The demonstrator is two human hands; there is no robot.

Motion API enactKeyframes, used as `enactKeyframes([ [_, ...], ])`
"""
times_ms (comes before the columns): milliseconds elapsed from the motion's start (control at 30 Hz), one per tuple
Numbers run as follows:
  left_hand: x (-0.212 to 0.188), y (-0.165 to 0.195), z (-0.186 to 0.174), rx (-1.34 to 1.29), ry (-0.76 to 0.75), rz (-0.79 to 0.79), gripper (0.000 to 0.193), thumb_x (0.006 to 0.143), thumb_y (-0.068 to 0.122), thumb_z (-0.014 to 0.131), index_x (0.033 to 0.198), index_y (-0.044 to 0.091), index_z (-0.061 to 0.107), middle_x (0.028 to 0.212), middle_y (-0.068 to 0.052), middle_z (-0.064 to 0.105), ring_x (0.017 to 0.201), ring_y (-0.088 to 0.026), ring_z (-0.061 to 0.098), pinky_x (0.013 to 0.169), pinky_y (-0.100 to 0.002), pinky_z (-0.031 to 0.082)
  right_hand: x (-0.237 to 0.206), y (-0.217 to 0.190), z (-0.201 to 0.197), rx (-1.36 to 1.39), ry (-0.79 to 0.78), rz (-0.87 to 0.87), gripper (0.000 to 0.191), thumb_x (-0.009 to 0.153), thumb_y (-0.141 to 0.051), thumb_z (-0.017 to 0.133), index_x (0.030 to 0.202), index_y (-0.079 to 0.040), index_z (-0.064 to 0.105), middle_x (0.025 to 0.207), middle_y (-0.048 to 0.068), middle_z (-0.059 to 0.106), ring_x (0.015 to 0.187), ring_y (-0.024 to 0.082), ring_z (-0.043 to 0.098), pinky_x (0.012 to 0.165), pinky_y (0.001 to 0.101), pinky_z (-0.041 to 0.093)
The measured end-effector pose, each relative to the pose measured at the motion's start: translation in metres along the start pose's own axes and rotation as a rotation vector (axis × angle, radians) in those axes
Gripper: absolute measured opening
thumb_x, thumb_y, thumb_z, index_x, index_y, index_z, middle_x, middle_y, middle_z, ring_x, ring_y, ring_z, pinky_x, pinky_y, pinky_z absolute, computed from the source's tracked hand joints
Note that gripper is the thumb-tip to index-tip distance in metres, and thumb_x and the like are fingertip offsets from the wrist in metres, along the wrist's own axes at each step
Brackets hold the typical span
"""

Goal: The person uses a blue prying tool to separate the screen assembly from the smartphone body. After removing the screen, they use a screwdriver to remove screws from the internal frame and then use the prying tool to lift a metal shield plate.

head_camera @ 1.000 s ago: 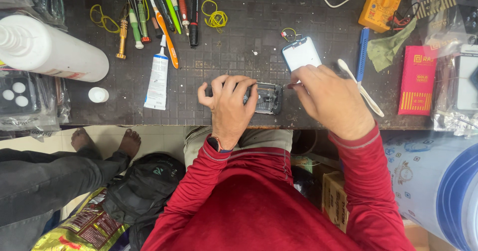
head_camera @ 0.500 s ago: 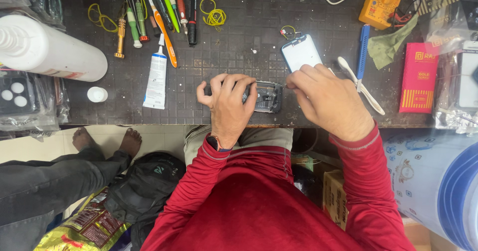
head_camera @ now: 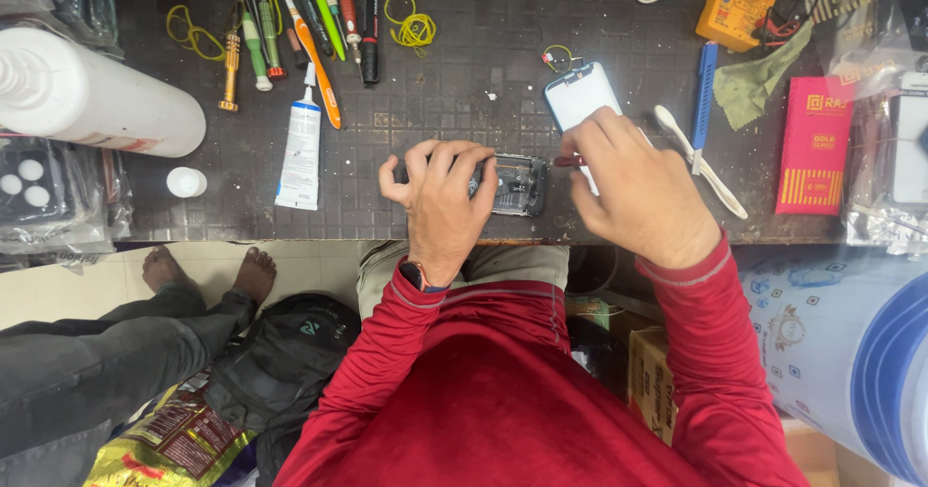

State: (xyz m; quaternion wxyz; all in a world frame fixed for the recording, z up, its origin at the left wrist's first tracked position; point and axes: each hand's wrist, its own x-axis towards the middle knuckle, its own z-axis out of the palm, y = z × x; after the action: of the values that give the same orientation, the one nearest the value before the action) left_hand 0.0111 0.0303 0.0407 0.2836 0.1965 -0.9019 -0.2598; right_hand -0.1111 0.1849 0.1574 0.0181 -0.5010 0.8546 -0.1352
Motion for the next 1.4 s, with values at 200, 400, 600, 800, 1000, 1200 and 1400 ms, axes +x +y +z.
enactKeyframes([
  [200,0.0,0.0,0.001,0.014,0.003,-0.001,0.011,0.092,0.024,0.076,0.103,0.022,0.073,0.111,0.009,0.067,0.118,-0.021,0.053,0.109,-0.057,0.021,0.002,0.003,0.003,-0.074,0.045,0.07,0.02,0.094,-0.017,0.08,0.101,-0.01,0.063,0.082,0.004,0.063,0.079,0.024,0.066,0.064,0.0385,0.051],
  [400,0.002,0.005,-0.002,0.037,0.025,0.004,0.013,0.093,0.025,0.076,0.106,0.021,0.074,0.113,0.01,0.067,0.121,-0.02,0.052,0.11,-0.058,0.018,-0.013,0.017,0.004,0.312,0.173,0.102,0.024,0.087,0.003,0.075,0.104,-0.004,0.06,0.094,0.011,0.064,0.088,0.021,0.068,0.075,0.0313,0.054],
  [600,0.005,0.026,-0.001,-0.072,-0.016,0.047,0.024,0.09,0.032,0.078,0.11,0.019,0.074,0.115,0.007,0.066,0.121,-0.021,0.052,0.11,-0.057,0.017,-0.036,0.031,0.03,0.937,0.32,0.262,0.015,0.104,0.012,0.055,0.113,0.002,0.049,0.114,0.007,0.052,0.114,0.022,0.072,0.099,0.0336,0.06],
  [800,0.013,0.044,0.018,-0.11,-0.037,0.134,0.017,0.093,0.03,0.078,0.107,0.022,0.076,0.111,0.011,0.067,0.12,-0.018,0.053,0.112,-0.057,0.017,-0.055,0.044,0.046,1.078,0.425,0.332,0.013,0.106,0.013,0.05,0.112,0.003,0.045,0.116,0.007,0.05,0.113,0.025,0.071,0.101,0.0384,0.064],
  [1000,0.019,0.054,0.027,-0.177,-0.064,0.163,0.008,0.092,0.027,0.078,0.099,0.024,0.076,0.105,0.012,0.068,0.117,-0.017,0.055,0.111,-0.056,0.018,-0.068,0.051,0.047,1.125,0.488,0.332,0.014,0.113,0.008,0.049,0.121,0.001,0.041,0.114,0.01,0.052,0.114,0.028,0.071,0.102,0.0405,0.063],
  [1200,0.03,0.058,0.032,-0.248,-0.084,0.185,0.019,0.091,0.029,0.077,0.109,0.022,0.075,0.112,0.009,0.067,0.12,-0.019,0.053,0.112,-0.055,0.018,-0.075,0.059,0.058,1.32,0.801,0.468,0.02,0.12,-0.003,0.051,0.132,-0.003,0.035,0.127,0.023,0.063,0.117,0.032,0.07,0.106,0.0446,0.064],
  [1400,0.025,0.04,0.02,-0.195,-0.056,0.091,0.017,0.093,0.026,0.077,0.109,0.022,0.073,0.114,0.009,0.068,0.122,-0.018,0.053,0.113,-0.054,0.018,-0.064,0.046,0.084,1.447,0.939,0.481,0.033,0.115,-0.006,0.05,0.137,-0.008,0.026,0.128,0.024,0.063,0.113,0.032,0.072,0.102,0.0464,0.065],
])
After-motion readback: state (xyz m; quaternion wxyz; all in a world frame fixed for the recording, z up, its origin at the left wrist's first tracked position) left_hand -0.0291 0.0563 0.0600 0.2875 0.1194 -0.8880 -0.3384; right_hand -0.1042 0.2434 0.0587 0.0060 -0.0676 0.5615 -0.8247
